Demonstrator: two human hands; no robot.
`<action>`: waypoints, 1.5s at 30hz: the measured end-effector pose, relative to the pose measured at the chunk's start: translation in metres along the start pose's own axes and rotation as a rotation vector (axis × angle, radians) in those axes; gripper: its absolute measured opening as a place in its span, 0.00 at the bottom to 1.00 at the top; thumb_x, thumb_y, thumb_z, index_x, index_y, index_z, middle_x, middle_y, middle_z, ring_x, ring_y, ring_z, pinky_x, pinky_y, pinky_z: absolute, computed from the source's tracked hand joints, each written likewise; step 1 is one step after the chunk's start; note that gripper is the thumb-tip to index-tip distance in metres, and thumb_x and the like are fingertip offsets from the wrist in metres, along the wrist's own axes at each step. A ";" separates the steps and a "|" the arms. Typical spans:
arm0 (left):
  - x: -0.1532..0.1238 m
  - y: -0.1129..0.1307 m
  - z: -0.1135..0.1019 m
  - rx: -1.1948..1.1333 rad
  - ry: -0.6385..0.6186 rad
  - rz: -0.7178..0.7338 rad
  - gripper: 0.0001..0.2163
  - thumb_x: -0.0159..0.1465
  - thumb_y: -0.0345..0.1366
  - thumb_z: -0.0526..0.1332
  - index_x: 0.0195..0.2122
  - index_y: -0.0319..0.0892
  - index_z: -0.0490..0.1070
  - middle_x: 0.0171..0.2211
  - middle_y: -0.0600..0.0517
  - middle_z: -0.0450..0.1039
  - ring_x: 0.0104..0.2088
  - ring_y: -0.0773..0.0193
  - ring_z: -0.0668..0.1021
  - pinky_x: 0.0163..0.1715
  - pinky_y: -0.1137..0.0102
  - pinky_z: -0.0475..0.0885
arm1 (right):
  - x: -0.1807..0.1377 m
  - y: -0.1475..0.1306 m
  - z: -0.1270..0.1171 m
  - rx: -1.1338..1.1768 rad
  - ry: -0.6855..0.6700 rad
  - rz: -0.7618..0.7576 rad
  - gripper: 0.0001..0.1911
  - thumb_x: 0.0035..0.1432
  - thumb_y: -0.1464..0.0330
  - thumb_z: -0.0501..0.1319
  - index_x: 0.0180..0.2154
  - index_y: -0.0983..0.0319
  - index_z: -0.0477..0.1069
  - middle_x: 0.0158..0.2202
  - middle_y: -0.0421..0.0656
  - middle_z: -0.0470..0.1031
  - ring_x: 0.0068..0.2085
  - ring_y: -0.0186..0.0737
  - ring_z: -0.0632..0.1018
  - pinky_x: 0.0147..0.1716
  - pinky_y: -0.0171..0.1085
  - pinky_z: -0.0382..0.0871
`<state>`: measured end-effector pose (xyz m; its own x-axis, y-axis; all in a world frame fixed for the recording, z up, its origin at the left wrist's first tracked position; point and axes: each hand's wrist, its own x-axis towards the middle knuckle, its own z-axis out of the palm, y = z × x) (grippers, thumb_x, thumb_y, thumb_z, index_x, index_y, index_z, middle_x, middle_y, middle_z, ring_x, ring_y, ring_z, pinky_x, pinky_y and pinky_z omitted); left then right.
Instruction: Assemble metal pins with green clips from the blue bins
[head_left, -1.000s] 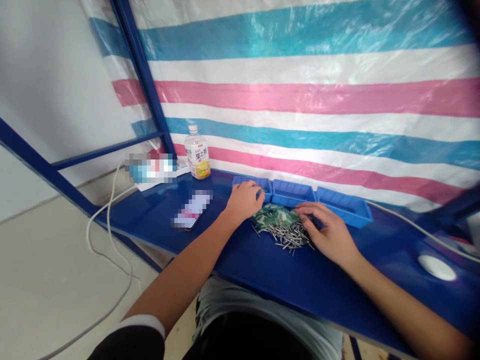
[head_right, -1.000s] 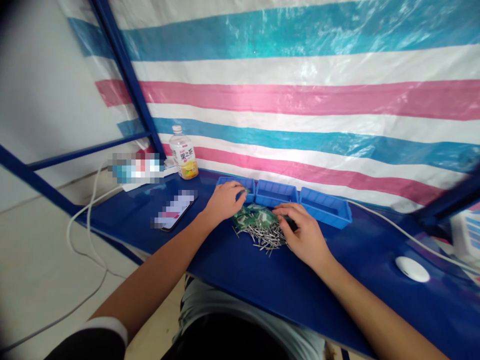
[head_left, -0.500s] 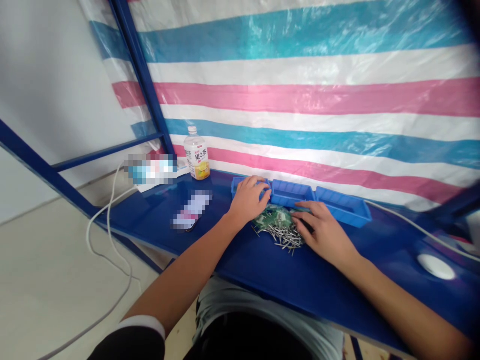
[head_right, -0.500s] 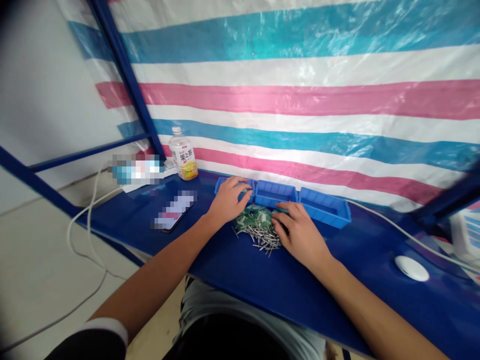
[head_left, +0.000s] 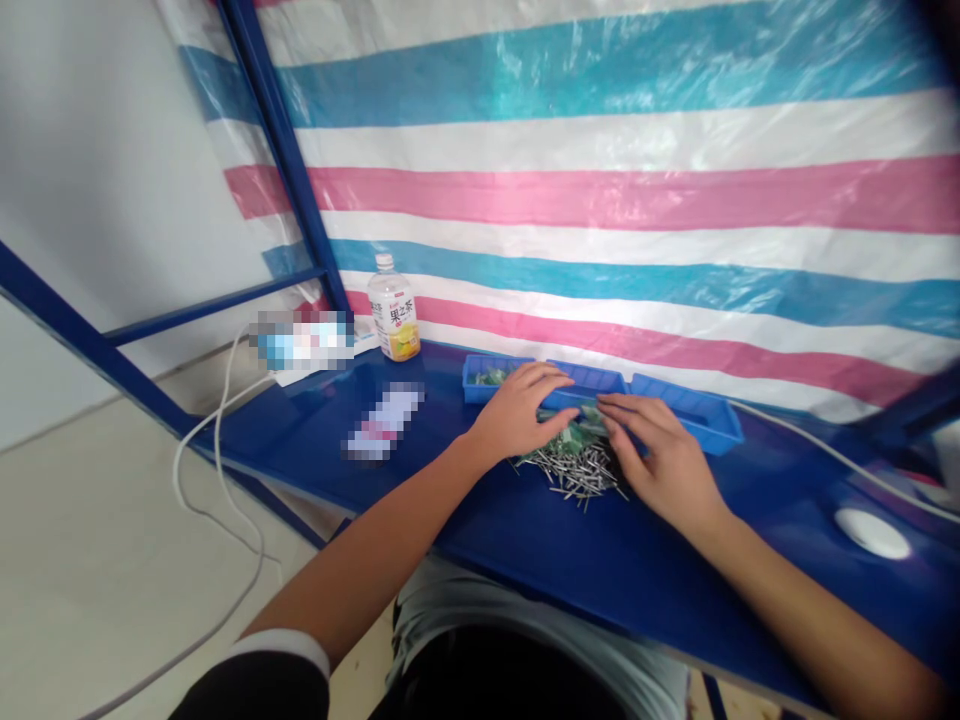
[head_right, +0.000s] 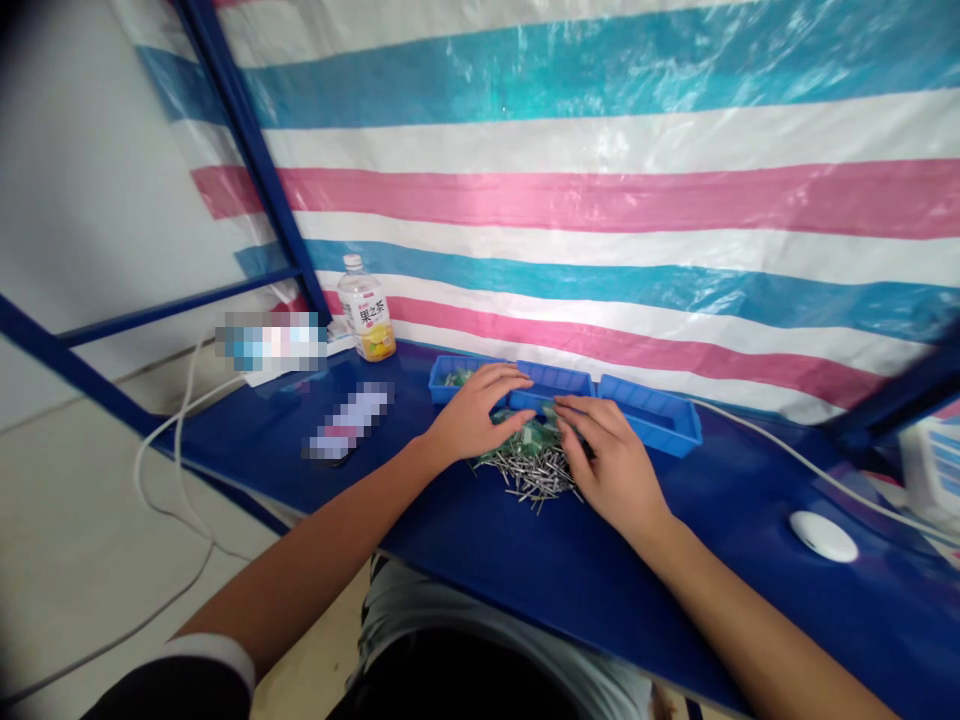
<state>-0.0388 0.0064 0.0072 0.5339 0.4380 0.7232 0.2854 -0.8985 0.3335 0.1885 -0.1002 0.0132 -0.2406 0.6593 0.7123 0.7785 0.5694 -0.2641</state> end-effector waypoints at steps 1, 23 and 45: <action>0.000 0.003 0.001 -0.033 -0.019 0.000 0.20 0.71 0.44 0.67 0.62 0.44 0.74 0.60 0.42 0.77 0.65 0.50 0.75 0.69 0.49 0.69 | 0.000 -0.004 -0.001 0.051 0.021 0.024 0.16 0.74 0.68 0.59 0.58 0.55 0.78 0.58 0.50 0.80 0.58 0.54 0.80 0.61 0.57 0.75; 0.000 0.021 0.011 -0.754 -0.148 -0.404 0.27 0.65 0.39 0.72 0.63 0.43 0.69 0.46 0.43 0.83 0.44 0.57 0.85 0.46 0.61 0.80 | -0.005 0.000 0.011 0.724 0.110 0.578 0.23 0.60 0.54 0.76 0.53 0.55 0.78 0.44 0.46 0.86 0.44 0.47 0.86 0.48 0.45 0.83; -0.001 0.018 0.013 -0.751 -0.188 -0.374 0.20 0.60 0.34 0.73 0.51 0.43 0.69 0.42 0.46 0.83 0.41 0.61 0.85 0.48 0.60 0.80 | -0.009 -0.001 0.015 0.669 0.028 0.540 0.23 0.60 0.53 0.75 0.52 0.57 0.78 0.45 0.47 0.86 0.44 0.47 0.86 0.47 0.45 0.83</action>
<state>-0.0236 -0.0101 0.0047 0.6515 0.6470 0.3963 -0.0982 -0.4460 0.8896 0.1807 -0.0995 -0.0030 0.0857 0.9158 0.3923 0.2745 0.3568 -0.8930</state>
